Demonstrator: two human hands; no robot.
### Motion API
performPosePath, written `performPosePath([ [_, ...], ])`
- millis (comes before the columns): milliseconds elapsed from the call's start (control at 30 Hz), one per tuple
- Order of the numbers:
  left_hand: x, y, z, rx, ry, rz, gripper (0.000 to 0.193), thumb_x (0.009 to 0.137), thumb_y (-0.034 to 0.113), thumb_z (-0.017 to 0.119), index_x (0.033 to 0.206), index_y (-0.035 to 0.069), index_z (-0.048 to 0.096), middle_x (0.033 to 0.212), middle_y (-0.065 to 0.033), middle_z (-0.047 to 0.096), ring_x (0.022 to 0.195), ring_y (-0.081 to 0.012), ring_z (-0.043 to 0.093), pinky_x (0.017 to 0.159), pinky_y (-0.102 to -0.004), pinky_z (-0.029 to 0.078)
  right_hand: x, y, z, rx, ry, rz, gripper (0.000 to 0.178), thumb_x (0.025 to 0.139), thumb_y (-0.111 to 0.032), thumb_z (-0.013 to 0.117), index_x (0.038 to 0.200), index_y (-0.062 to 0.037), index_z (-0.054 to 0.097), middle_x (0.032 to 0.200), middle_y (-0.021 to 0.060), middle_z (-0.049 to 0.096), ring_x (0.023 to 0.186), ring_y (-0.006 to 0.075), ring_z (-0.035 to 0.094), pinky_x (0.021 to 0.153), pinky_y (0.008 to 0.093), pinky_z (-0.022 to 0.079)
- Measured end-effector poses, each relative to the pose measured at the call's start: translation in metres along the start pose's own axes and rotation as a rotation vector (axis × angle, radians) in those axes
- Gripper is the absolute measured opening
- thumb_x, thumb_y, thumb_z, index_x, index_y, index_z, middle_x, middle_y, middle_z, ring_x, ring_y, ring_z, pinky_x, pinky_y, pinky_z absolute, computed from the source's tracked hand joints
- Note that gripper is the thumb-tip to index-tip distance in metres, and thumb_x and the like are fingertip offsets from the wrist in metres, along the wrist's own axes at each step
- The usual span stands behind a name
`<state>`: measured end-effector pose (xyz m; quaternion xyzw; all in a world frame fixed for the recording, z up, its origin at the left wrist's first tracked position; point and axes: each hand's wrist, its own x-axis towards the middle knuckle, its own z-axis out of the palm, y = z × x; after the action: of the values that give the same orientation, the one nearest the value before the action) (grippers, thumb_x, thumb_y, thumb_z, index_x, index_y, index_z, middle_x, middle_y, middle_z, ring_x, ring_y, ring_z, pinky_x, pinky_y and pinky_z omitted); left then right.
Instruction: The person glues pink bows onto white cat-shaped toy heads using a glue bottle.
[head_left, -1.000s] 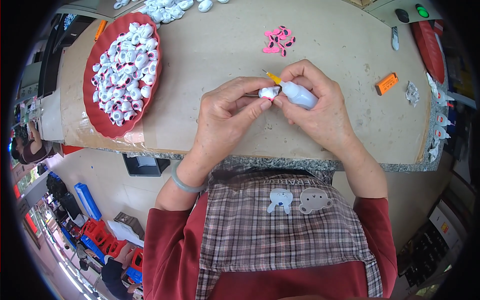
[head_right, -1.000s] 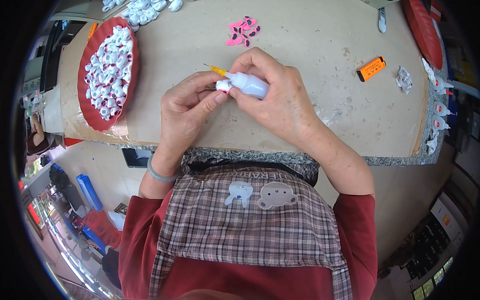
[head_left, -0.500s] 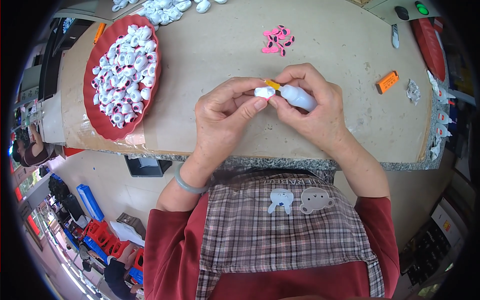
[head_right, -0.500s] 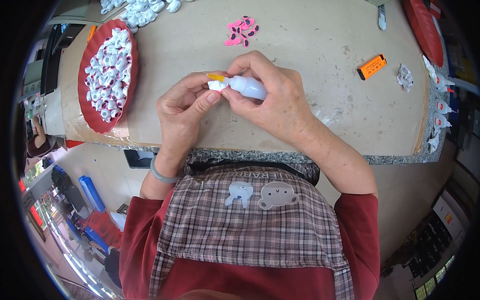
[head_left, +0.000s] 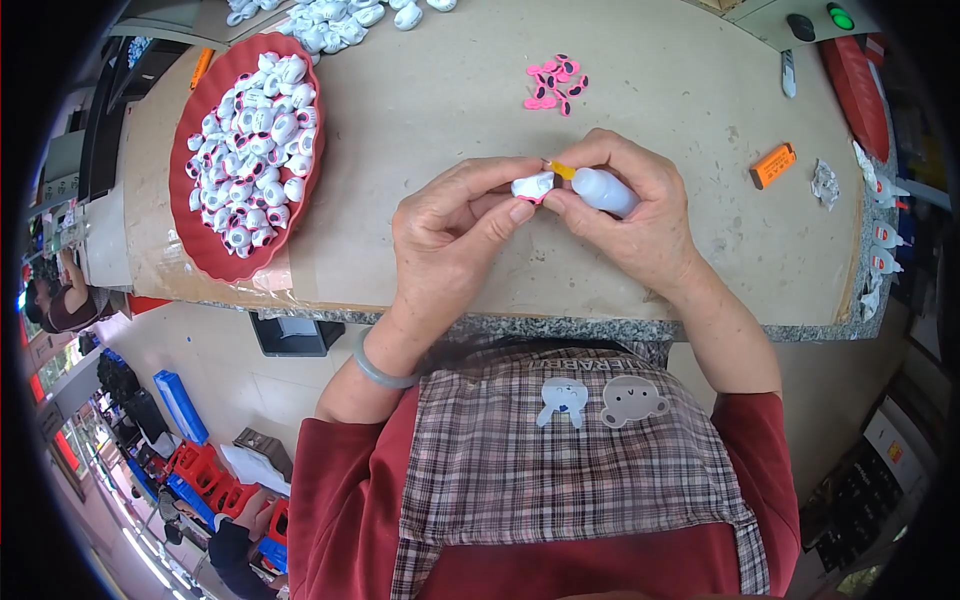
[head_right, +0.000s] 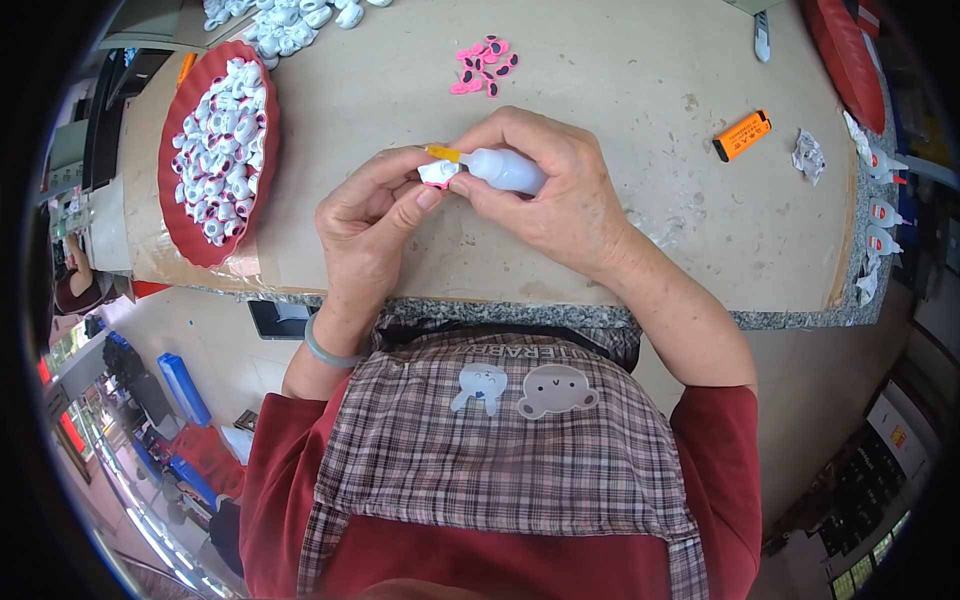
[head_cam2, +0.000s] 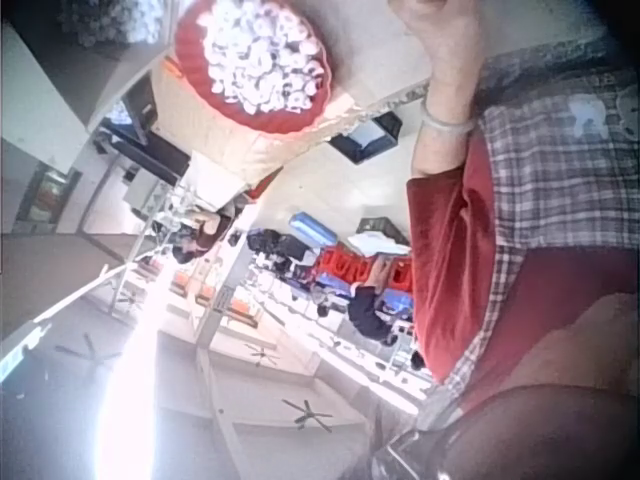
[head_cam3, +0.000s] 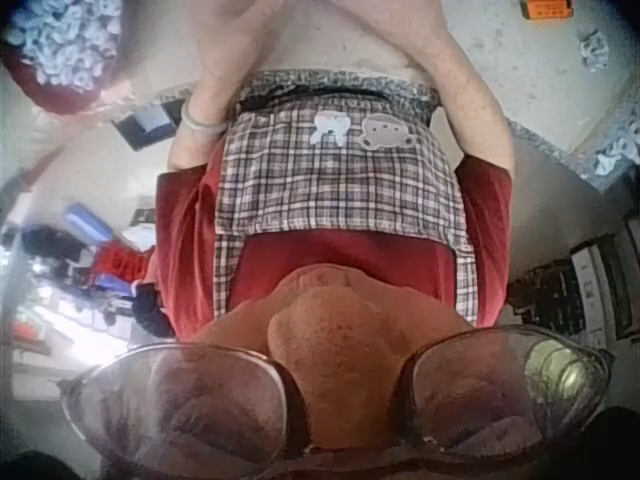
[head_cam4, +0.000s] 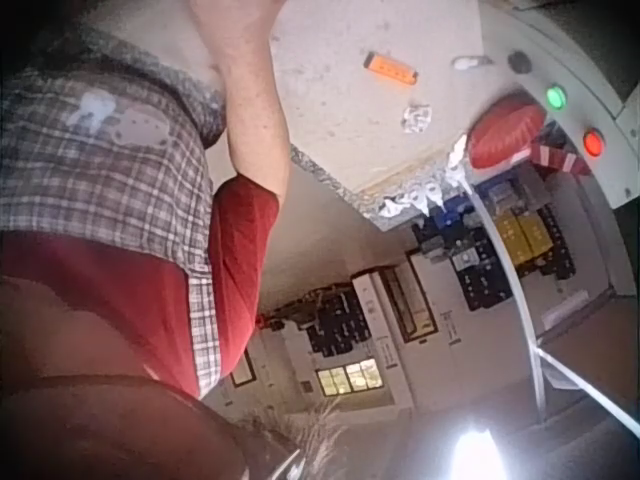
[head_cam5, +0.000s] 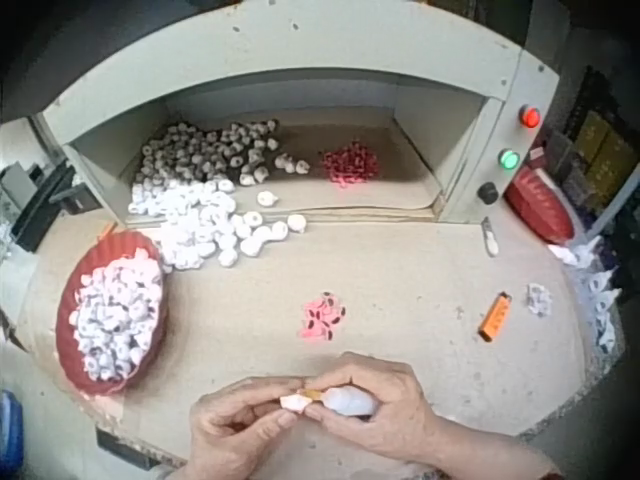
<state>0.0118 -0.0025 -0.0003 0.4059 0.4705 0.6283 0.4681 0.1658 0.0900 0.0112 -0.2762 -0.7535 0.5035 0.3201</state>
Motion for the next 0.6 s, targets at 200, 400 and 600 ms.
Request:
performPosePath([
  [200,-0.0010,-0.0003,0.0009,0.004,0.024,0.002,0.023,0.082,-0.009,0.059,0.105,-0.007,0.061,0.105,-0.0144,0.061,0.095,-0.0178,0.061,0.082,-0.0258,0.053,-0.0017,0.0018,0.0029,-0.013,0.001,-0.023,0.016,0.073,-0.004,0.072,0.086,-0.0030,0.063,0.079,0.0041,0.063,0.072,0.0130,0.061,0.064,0.0253,0.049],
  [400,-0.0024,-0.0047,0.0000,0.011,0.022,0.013,0.025,0.082,-0.009,0.060,0.106,-0.007,0.060,0.106,-0.0142,0.061,0.095,-0.0177,0.062,0.083,-0.0264,0.053,-0.0029,0.0028,0.0053,-0.022,0.006,-0.014,0.015,0.073,-0.003,0.071,0.085,-0.0032,0.062,0.079,0.0040,0.063,0.071,0.0133,0.061,0.063,0.0255,0.049],
  [600,-0.0002,0.0006,-0.0039,-0.194,0.036,-0.263,0.028,0.082,-0.005,0.062,0.110,-0.007,0.058,0.101,-0.0153,0.064,0.092,-0.0185,0.064,0.082,-0.0281,0.053,-0.0003,0.0008,-0.0007,0.191,-0.037,0.127,0.015,0.077,-0.001,0.068,0.091,-0.0020,0.063,0.080,0.0024,0.063,0.067,0.0081,0.057,0.058,0.0218,0.045],
])
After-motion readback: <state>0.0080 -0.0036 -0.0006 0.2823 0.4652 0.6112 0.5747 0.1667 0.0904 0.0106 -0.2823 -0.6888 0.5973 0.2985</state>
